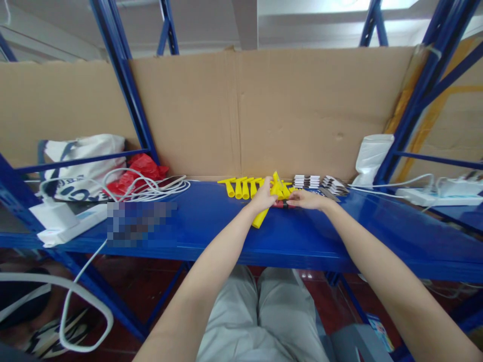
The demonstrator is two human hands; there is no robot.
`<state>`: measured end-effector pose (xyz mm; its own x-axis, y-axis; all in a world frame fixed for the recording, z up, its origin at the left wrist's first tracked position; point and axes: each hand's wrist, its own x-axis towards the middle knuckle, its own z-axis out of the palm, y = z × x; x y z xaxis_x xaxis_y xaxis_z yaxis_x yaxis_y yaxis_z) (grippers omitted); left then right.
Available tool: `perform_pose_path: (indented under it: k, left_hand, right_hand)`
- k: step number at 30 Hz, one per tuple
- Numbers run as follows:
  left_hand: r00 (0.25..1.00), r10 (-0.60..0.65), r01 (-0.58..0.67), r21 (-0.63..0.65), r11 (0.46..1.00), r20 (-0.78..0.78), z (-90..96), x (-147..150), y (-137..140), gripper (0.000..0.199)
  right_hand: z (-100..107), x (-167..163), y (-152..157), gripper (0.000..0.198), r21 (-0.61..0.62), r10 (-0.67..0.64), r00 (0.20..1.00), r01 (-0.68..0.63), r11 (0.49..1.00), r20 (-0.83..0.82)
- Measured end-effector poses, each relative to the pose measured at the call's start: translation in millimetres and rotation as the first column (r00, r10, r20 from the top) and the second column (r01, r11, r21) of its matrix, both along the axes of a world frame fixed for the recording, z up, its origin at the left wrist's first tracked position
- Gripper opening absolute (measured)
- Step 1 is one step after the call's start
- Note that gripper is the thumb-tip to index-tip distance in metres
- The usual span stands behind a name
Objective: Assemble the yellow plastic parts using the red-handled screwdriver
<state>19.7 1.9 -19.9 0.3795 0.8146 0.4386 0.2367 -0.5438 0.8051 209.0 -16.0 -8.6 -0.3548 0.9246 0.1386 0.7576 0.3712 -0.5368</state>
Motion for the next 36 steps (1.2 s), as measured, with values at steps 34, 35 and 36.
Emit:
perform_pose_path:
  k: [34, 35, 36]
  left_hand:
    - [0.991, -0.122, 0.125, -0.046, 0.991, 0.058, -1.4, 6, -5, 0.045]
    - [0.989, -0.116, 0.122, -0.061, 0.991, 0.095, -1.2, 6, -4, 0.045]
    - [0.986, -0.106, 0.116, -0.077, 0.990, 0.129, -1.1, 6, -4, 0.046]
  right_hand:
    - [-2, -19, 6, 0.013, 0.475, 0.059, 0.928, 0.134, 0.870, -0.369]
    - [-2, -19, 5, 0.013, 0.477, 0.053, 0.929, 0.138, 0.868, -0.366]
    - [-2, -20, 4, 0.013, 0.478, 0.047, 0.932, 0.141, 0.867, -0.360]
